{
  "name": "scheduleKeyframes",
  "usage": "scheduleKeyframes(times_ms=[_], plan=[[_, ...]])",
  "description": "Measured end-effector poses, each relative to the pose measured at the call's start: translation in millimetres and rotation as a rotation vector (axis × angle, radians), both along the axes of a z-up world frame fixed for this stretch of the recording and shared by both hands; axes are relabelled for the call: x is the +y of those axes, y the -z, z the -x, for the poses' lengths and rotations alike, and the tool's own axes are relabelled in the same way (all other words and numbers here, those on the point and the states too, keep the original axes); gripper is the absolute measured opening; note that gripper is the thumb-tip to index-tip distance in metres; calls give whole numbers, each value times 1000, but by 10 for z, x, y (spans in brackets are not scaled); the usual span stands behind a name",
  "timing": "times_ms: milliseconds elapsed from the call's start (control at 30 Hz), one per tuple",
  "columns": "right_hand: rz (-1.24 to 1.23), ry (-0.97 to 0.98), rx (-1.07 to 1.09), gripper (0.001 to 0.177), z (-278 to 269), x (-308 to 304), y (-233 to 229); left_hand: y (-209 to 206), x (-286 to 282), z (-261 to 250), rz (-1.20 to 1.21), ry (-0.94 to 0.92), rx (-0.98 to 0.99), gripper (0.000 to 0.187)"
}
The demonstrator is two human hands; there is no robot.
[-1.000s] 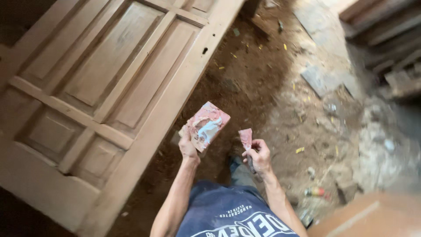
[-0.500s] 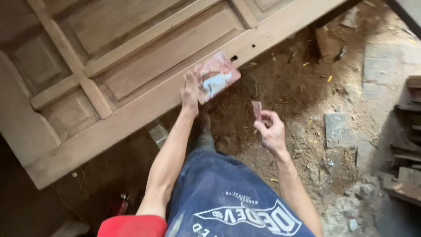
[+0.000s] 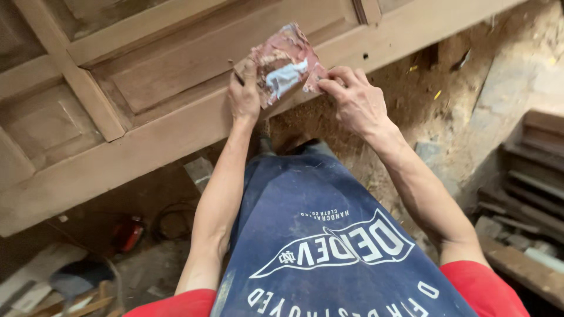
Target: The person scoops a pinkish paste from a bucket onto a wooden block and uses a putty knife to apply it to a wooden door frame, smoothing the filler into gaps and joints.
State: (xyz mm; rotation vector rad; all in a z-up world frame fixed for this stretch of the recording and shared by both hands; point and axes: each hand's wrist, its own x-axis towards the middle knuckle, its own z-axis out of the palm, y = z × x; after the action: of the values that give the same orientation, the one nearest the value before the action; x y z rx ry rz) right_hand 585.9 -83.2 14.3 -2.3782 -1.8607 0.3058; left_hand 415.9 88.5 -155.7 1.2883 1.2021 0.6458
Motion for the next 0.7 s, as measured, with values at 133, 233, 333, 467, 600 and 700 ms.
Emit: scheduleKeyframes(times_ms=[133, 233, 333, 467, 600, 700], plan=[[160, -180, -75, 58, -153, 388, -17, -103, -21, 3, -20, 11, 40, 80], [295, -259, -144, 55, -132, 621, 70, -164, -11, -2, -5, 2, 45, 79], [449, -275, -205, 45, -92, 763, 88, -196, -29, -14, -70, -10, -64, 79], [723, -257, -234, 67, -179, 813, -91, -202, -24, -6, 5, -8, 91, 83], [481, -346, -177, 48, -333, 817, -232, -172, 9, -29, 60, 4, 74, 86], [376, -364, -118, 51, -312, 824, -168, -157, -12, -22, 69, 9, 115, 84]])
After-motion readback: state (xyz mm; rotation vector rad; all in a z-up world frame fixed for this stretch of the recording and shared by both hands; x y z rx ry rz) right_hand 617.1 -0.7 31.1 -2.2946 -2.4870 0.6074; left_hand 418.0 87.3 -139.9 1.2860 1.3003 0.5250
